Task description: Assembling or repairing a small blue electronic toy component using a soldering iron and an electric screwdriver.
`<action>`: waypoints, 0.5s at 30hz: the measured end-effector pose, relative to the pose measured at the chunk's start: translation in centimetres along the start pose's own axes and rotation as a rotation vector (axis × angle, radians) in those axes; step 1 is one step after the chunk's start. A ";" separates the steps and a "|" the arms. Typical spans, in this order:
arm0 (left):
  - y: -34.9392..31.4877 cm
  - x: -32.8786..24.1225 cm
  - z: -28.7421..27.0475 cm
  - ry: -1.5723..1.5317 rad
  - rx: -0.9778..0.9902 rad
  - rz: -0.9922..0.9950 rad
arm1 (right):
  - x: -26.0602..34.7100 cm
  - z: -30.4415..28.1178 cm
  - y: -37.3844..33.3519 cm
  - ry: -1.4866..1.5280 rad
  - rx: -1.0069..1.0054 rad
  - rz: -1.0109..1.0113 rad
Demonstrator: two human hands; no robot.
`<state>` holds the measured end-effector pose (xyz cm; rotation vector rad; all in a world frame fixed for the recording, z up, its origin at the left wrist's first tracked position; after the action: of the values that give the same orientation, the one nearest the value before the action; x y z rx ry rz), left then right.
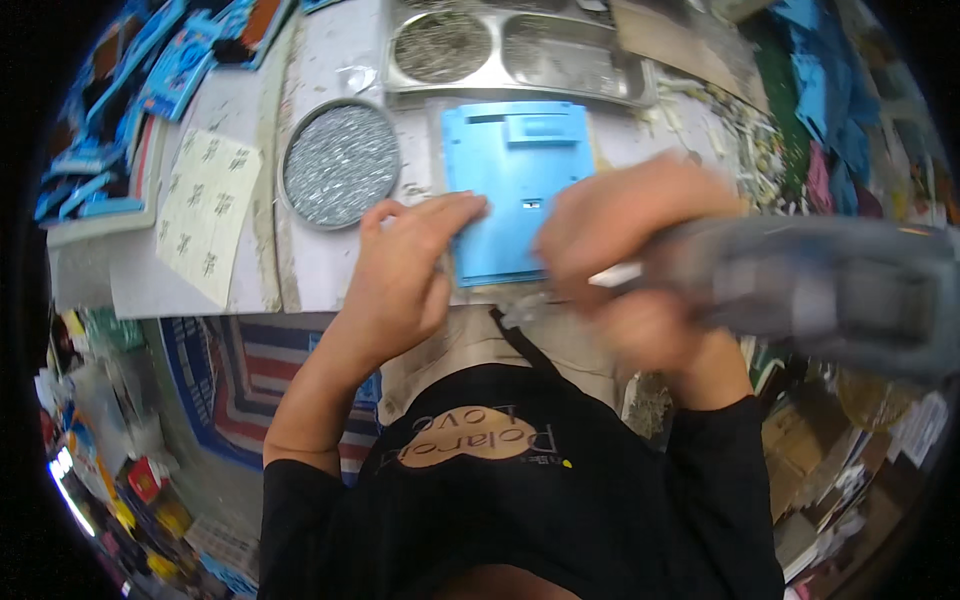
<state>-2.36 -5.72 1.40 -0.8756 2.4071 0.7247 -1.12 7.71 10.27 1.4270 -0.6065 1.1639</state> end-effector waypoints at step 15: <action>4.9 -3.5 3.9 0.365 0.039 0.103 | -1.2 -11.2 0.2 0.023 -0.226 -0.220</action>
<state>-2.40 1.43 2.02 -0.9410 2.7953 0.5940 -5.17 17.92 7.80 1.2514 -0.5323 0.9069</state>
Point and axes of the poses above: each hand's wrist, its own y-axis towards the middle knuckle, its own z-axis out of the palm, x = y × z, the point moved 10 cm from there along y, towards the middle knuckle, and after that the axes turned 7 degrees about y, right-handed, at the moved point
